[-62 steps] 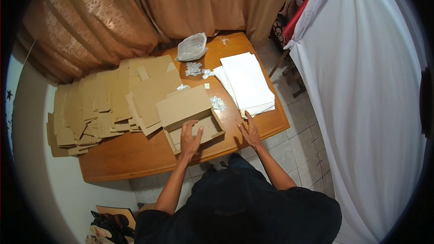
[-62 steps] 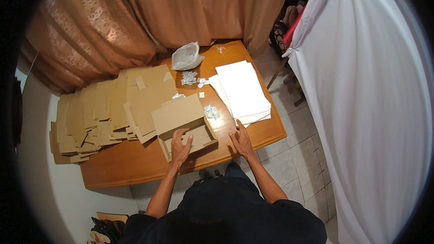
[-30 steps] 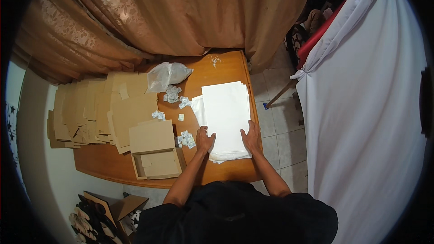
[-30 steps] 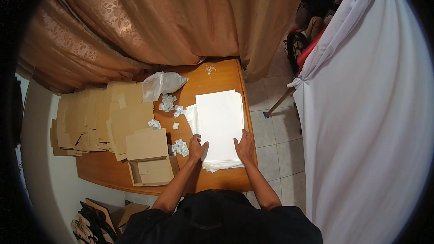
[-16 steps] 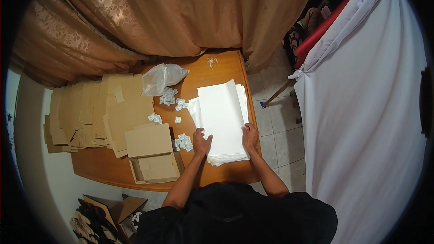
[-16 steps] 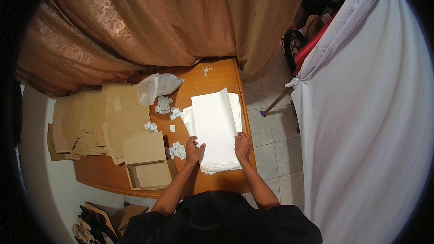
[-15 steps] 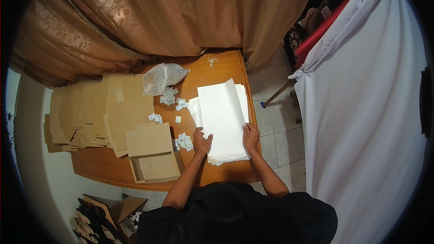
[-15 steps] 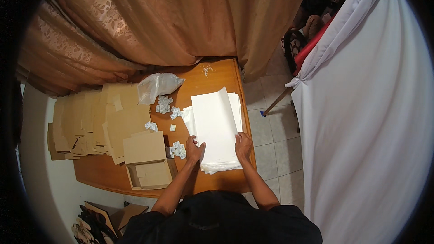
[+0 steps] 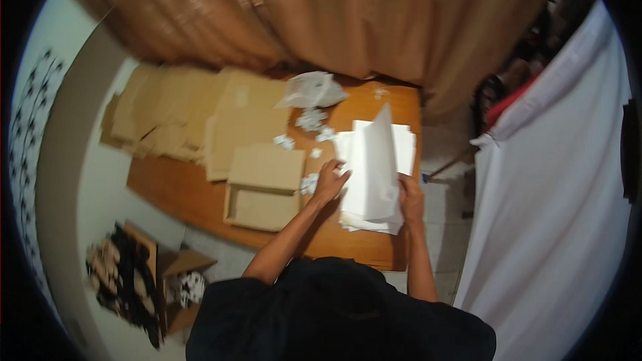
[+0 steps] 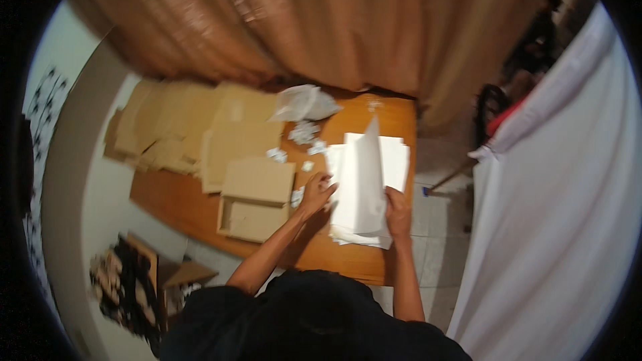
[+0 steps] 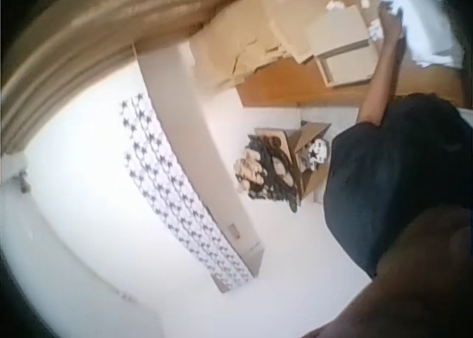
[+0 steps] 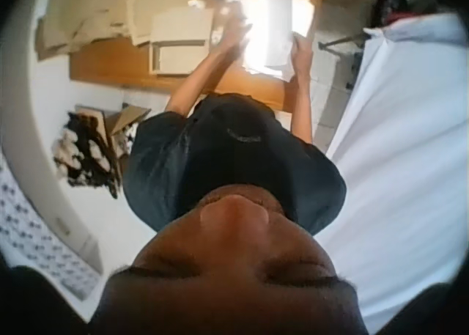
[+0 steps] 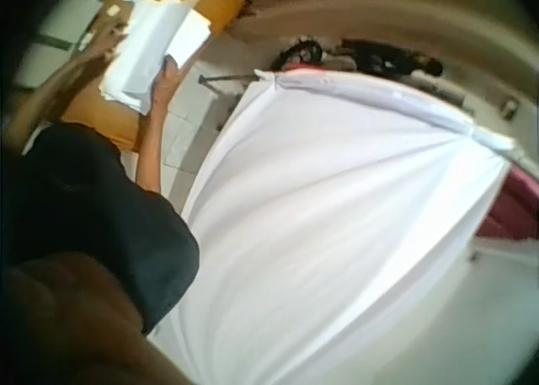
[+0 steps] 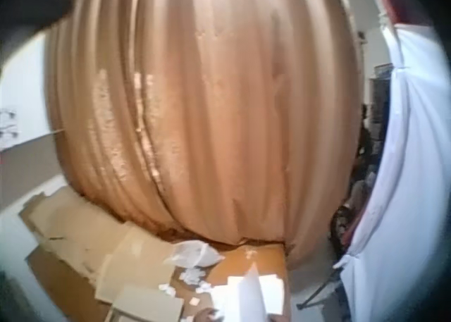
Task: Assembling cardboard shoe boxes, lining them with tissue paper, and stacking them on a storage shelf.
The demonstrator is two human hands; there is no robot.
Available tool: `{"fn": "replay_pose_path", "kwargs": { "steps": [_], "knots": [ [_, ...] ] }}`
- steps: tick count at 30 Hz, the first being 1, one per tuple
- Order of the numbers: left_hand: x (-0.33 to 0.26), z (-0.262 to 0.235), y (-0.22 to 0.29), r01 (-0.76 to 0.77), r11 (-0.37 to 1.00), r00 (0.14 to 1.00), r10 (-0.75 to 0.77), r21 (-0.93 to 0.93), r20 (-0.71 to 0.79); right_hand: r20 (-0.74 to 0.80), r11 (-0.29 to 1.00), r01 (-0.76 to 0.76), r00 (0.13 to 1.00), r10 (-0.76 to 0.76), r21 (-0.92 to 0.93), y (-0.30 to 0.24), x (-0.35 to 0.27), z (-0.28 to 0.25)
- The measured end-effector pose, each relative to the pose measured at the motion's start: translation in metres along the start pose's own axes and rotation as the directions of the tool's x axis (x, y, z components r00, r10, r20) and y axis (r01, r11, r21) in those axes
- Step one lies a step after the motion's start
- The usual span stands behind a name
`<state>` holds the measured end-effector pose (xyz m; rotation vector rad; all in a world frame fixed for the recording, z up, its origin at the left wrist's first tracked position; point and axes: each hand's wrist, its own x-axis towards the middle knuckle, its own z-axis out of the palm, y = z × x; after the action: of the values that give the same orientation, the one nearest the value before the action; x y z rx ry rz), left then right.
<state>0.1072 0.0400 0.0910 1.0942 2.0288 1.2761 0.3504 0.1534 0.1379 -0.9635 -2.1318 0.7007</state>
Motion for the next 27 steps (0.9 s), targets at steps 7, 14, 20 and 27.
{"fn": "replay_pose_path", "kwargs": {
  "steps": [7,14,20,27],
  "knots": [
    [0.031,-0.119,0.07,-0.27,0.955,0.955,0.282,0.119,-0.095,0.345,0.983,0.082,0.929,-0.135,0.165,-0.123,0.018,-0.057],
    [0.021,-0.225,0.034,-0.11,0.988,0.966,0.131,-0.105,0.224,0.543,0.918,0.012,0.803,-0.245,0.396,-0.202,0.013,-0.038],
    [0.005,-0.295,-0.038,0.067,0.969,0.897,0.046,-0.239,0.44,0.568,0.922,0.057,0.772,-0.283,0.383,-0.247,0.017,0.019],
    [-0.038,-0.357,-0.098,0.286,0.834,0.933,-0.13,-0.472,0.337,0.482,0.939,-0.288,0.86,0.168,0.186,-0.247,0.021,0.101]
  ]
}}
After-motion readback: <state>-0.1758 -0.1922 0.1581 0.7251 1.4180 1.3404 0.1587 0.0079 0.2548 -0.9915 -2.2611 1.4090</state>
